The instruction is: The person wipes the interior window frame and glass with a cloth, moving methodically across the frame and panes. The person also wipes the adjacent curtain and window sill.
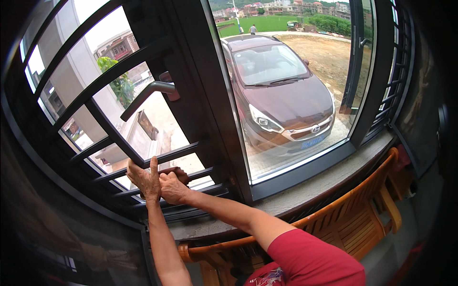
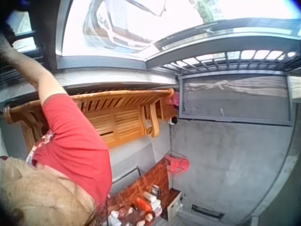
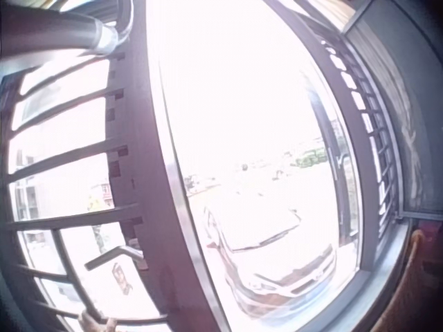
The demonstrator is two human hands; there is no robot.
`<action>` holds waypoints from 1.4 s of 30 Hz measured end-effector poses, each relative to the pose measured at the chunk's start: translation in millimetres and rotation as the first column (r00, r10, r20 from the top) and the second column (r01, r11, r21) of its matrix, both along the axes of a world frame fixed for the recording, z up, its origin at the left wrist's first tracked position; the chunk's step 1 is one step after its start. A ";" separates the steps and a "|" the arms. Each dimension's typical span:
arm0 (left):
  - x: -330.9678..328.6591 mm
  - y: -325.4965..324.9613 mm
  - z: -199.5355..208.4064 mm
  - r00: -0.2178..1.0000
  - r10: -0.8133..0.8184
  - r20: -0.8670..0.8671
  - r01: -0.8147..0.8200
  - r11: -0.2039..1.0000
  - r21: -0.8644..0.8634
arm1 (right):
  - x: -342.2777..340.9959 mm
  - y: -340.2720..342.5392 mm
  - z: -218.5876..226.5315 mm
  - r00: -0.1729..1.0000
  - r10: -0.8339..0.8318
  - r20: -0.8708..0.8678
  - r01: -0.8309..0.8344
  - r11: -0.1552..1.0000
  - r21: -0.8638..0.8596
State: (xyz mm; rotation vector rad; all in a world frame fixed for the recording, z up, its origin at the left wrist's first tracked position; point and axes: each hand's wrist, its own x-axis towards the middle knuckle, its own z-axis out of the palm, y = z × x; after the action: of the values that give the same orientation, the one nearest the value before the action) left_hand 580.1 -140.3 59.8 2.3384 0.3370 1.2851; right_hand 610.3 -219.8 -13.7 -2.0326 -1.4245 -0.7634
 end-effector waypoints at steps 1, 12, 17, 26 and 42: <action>-3.5 0.2 -0.3 1.000 0.008 -0.011 -0.008 1.000 -0.007 | -3.1 3.4 1.4 1.000 -0.018 0.019 0.018 1.000 0.007; -0.5 6.7 -4.8 0.999 0.048 -0.011 -0.047 0.998 0.045 | -7.8 -84.6 -1.8 0.928 -0.205 0.313 0.219 0.976 -0.012; 3.1 8.6 -0.1 0.998 0.056 -0.031 -0.051 0.988 0.145 | -22.0 -130.8 -14.7 0.994 -0.073 -0.085 0.083 0.989 0.122; -3.0 12.5 13.1 0.999 0.041 0.032 -0.046 0.981 0.186 | -6.4 -134.6 176.3 0.663 -0.635 0.396 0.392 0.745 0.539; 1.5 15.7 3.1 0.996 0.055 0.066 -0.070 0.960 0.272 | -18.3 -149.0 258.2 0.279 -0.712 0.644 0.548 0.669 0.502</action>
State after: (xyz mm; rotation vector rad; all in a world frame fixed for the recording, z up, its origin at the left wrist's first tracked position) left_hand 581.5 -124.6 62.9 2.5293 0.2274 1.5109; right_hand 592.0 -368.8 244.5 -2.1562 -0.7116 -2.3640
